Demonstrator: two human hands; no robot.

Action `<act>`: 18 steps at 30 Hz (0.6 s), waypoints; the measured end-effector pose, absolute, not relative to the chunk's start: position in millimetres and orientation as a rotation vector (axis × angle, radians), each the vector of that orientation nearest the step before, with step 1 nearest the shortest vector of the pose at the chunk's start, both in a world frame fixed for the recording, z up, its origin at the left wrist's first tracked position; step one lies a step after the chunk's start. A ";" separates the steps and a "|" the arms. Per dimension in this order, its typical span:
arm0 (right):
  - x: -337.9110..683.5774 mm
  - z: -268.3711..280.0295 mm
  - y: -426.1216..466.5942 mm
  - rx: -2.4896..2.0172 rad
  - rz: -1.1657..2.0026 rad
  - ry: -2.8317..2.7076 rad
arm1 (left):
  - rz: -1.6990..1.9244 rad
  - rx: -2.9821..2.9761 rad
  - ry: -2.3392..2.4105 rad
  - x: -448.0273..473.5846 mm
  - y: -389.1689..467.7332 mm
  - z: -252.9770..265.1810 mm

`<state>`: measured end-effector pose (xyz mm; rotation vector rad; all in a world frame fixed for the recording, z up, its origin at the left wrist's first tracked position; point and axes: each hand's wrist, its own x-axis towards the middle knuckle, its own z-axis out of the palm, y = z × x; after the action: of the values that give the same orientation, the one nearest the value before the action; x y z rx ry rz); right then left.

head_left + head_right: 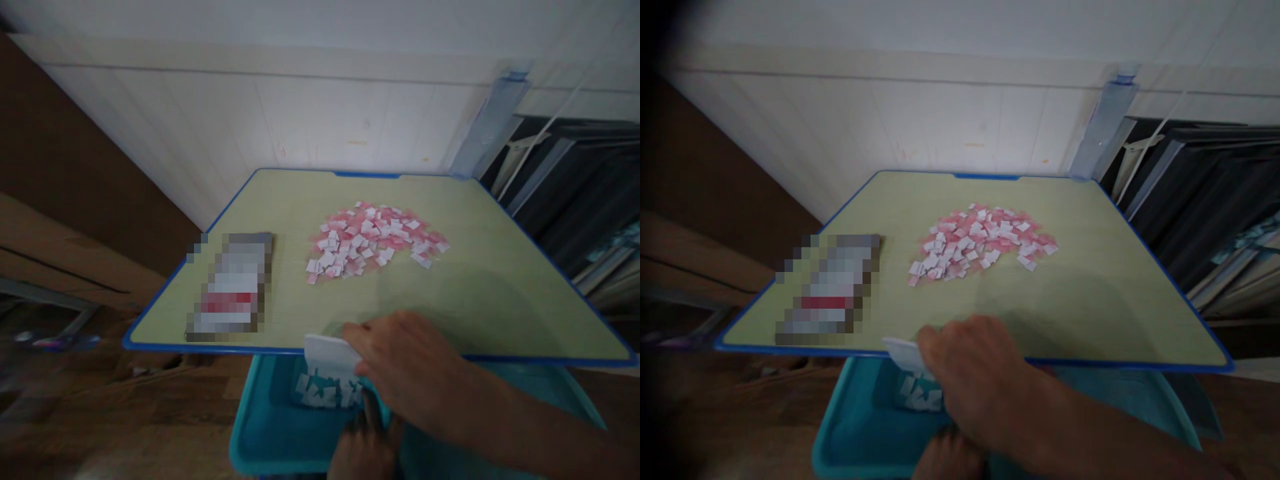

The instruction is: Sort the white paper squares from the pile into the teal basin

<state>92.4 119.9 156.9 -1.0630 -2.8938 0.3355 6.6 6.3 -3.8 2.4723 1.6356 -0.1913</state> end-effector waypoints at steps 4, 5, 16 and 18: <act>94.0 164.5 127.8 -1.094 0.299 -2.932 | -0.190 2.570 1.657 6.6 7.3 6.5; 95.0 164.9 129.9 -1.110 0.311 -2.946 | -0.212 2.585 1.683 7.2 6.9 7.8; 180.2 180.6 143.8 -1.350 0.861 -2.638 | -0.234 2.693 1.660 5.0 7.6 1.3; 202.0 184.0 146.0 -1.408 0.839 -2.591 | -0.264 2.684 1.694 6.8 7.1 0.4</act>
<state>202.0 146.0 184.0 -1.4075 -2.5913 0.8386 6.8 7.1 0.4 2.6844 1.6936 -0.2636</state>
